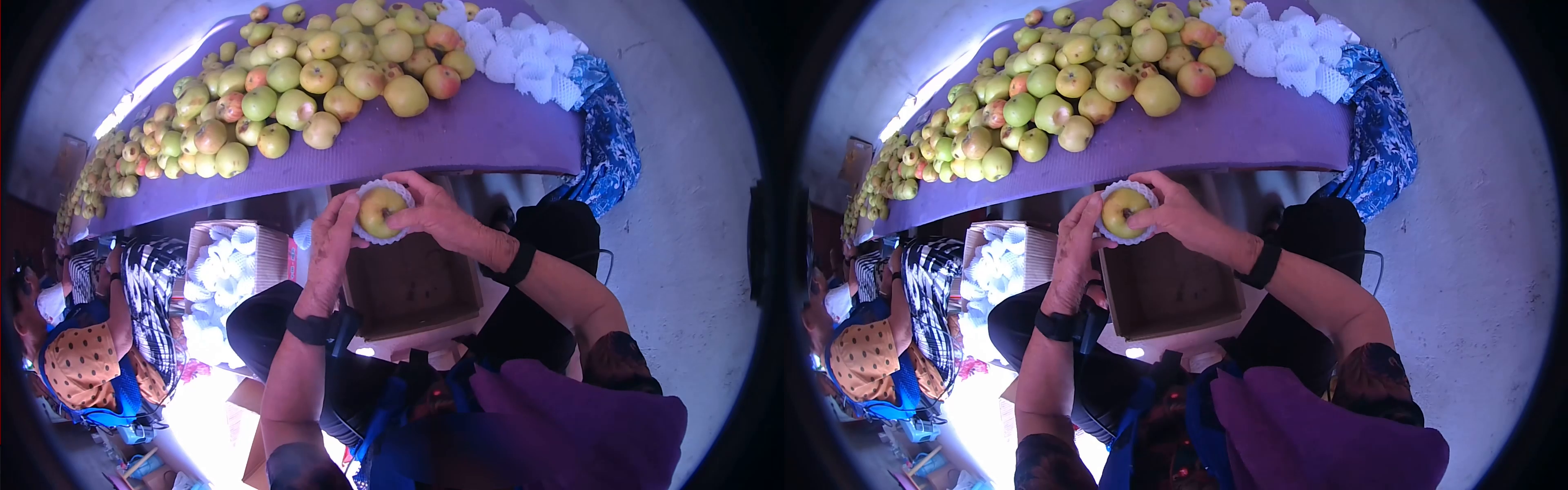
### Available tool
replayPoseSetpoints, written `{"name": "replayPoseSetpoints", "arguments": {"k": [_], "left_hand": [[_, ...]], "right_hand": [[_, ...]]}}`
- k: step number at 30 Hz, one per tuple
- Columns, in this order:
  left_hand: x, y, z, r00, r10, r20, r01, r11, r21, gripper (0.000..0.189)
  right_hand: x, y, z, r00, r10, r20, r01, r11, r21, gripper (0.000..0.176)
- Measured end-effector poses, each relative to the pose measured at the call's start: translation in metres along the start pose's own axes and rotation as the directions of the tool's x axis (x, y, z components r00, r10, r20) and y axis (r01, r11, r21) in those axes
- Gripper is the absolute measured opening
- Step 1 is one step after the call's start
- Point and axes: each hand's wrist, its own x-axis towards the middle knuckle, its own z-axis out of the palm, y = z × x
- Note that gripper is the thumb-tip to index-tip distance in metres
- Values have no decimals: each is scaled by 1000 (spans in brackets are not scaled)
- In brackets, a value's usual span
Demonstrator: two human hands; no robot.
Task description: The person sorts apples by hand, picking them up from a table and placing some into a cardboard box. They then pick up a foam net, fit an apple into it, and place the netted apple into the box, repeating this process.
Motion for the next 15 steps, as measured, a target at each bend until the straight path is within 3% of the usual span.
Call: {"name": "replayPoseSetpoints", "arguments": {"k": [3, 7, 9, 10, 12, 15], "left_hand": [[3, -7, -2, 999, 14, -42, -10, 995, 102, 34], [8, -18, -3, 987, 113, -115, -76, 955, 287, 24], [9, -23, -4, 891, 437, -126, -299, 772, 562, 16], [9, -22, -5, 891, 437, -126, -298, 771, 562, 16], [9, -19, -7, 812, 576, -92, -368, 630, 684, 13], [8, -17, -5, 807, 587, -62, -399, 620, 675, 14]], "right_hand": [[-1, -4, 3, 992, 121, -41, -121, 993, 5, 63], [0, 0, 5, 986, 147, -84, -142, 988, 60, 64], [1, 4, 4, 984, 163, -70, -153, 980, 130, 62], [2, 8, 2, 984, 163, -70, -153, 979, 131, 62], [3, 14, 1, 982, 166, -87, -155, 981, 118, 62], [2, 15, 3, 981, 155, -118, -140, 982, 125, 60]]}}
